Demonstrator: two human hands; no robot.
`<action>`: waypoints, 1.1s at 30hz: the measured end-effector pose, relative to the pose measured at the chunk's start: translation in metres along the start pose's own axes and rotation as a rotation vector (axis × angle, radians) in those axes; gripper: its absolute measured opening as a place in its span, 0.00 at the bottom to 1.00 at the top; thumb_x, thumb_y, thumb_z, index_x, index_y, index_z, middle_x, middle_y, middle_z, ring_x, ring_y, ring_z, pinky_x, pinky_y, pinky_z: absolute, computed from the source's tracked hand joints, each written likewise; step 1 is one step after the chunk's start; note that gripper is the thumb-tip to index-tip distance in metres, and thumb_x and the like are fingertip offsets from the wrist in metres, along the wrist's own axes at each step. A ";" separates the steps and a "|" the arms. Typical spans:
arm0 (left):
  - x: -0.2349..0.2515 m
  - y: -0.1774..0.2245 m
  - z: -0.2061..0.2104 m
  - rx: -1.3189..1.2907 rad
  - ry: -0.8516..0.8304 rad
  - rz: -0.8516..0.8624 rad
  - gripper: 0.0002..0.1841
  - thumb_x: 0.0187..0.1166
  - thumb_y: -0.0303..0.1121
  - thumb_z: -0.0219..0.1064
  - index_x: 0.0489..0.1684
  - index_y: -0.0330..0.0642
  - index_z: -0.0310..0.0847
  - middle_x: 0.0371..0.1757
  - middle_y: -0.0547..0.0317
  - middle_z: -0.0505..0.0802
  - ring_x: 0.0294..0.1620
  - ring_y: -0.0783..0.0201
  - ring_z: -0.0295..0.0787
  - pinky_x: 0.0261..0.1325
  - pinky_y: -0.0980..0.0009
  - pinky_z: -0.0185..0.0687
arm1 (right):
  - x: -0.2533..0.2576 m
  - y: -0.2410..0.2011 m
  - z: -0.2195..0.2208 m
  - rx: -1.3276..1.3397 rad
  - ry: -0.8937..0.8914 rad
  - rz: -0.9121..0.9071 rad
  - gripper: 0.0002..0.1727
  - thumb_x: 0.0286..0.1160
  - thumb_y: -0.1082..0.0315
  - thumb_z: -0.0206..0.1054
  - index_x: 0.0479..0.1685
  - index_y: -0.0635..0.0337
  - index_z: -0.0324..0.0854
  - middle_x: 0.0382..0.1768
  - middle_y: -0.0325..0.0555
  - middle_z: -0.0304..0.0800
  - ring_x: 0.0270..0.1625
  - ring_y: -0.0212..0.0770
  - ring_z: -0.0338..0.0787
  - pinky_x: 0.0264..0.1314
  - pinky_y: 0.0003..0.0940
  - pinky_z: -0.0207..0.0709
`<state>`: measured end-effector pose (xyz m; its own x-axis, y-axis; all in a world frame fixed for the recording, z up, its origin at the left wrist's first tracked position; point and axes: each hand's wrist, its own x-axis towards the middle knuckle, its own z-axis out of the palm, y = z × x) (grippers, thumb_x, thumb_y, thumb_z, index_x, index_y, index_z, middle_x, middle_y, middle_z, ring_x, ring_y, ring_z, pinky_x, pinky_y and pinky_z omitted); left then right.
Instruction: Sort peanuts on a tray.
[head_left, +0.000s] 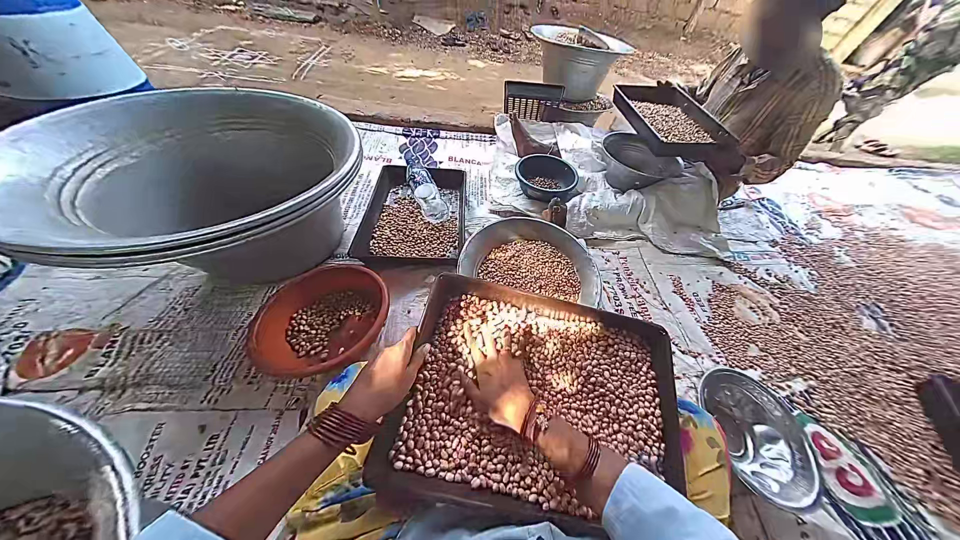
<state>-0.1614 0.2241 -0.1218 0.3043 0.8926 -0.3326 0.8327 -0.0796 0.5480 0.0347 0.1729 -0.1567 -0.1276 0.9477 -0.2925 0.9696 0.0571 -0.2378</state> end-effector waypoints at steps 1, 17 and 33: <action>-0.001 -0.001 -0.003 0.018 -0.036 -0.004 0.27 0.96 0.43 0.47 0.84 0.30 0.63 0.61 0.25 0.87 0.67 0.33 0.85 0.73 0.37 0.73 | -0.012 -0.003 0.008 0.015 0.014 -0.078 0.43 0.86 0.36 0.49 0.95 0.50 0.55 0.90 0.64 0.60 0.81 0.71 0.74 0.75 0.75 0.65; -0.002 0.006 -0.008 0.114 -0.135 -0.047 0.30 0.96 0.43 0.47 0.90 0.31 0.54 0.61 0.24 0.88 0.68 0.30 0.85 0.72 0.39 0.74 | -0.039 0.095 0.006 0.043 0.101 0.110 0.30 0.83 0.53 0.65 0.74 0.70 0.79 0.81 0.68 0.73 0.89 0.68 0.62 0.92 0.68 0.41; 0.000 -0.002 -0.002 0.095 -0.077 0.014 0.28 0.95 0.39 0.51 0.86 0.27 0.57 0.56 0.22 0.88 0.64 0.28 0.86 0.69 0.36 0.75 | -0.119 0.148 0.026 -0.296 0.344 -0.045 0.35 0.77 0.41 0.56 0.61 0.65 0.88 0.89 0.55 0.66 0.90 0.67 0.64 0.83 0.81 0.46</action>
<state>-0.1644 0.2251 -0.1213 0.3478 0.8548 -0.3853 0.8669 -0.1366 0.4794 0.1880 0.0601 -0.1813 -0.1430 0.9885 0.0487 0.9890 0.1407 0.0461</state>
